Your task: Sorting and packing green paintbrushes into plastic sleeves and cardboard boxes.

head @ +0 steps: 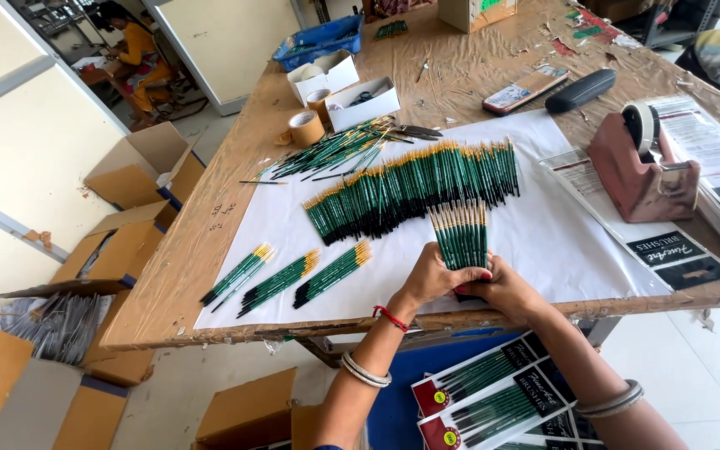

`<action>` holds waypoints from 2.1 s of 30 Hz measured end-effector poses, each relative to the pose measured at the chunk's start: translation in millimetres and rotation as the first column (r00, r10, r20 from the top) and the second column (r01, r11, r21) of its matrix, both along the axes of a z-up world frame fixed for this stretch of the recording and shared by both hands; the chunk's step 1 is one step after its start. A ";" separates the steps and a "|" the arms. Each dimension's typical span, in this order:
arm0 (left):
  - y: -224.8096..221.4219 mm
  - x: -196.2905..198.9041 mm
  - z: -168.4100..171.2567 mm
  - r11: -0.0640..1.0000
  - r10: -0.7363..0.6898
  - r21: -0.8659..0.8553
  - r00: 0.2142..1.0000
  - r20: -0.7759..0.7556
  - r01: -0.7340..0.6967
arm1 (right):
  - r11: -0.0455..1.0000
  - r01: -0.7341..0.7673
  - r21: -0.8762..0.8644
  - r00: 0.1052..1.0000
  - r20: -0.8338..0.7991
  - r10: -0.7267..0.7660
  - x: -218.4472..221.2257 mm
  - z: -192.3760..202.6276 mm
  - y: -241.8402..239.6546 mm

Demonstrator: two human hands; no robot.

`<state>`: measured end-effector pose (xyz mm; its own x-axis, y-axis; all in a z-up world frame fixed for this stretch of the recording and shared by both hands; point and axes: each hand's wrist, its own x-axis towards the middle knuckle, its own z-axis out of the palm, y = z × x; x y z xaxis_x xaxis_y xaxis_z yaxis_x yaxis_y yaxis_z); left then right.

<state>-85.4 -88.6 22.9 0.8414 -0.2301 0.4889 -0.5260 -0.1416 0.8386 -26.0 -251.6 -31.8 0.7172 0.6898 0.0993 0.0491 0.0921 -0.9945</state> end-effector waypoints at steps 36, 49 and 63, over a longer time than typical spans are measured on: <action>7.4 1.8 -20.1 0.999 -0.039 -0.012 0.996 -0.081 0.039 | 0.996 -0.033 0.084 0.999 0.003 0.033 -2.5 3.2 1.2; 1.4 -5.0 -5.5 1.000 0.020 0.017 1.000 0.004 -0.020 | 1.000 -0.026 0.000 0.998 0.057 0.026 -3.6 7.1 -0.7; 2.5 -20.9 11.8 0.881 0.347 -0.358 0.937 0.047 -0.309 | 0.981 -0.154 0.119 0.986 -0.052 0.161 -7.1 10.5 -1.4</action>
<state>-106.3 -86.0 34.7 0.7779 0.2464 0.5781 -0.5882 -0.0382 0.8078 -33.2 -253.0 -21.4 0.6076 0.7812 0.1431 -0.0354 0.2067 -0.9778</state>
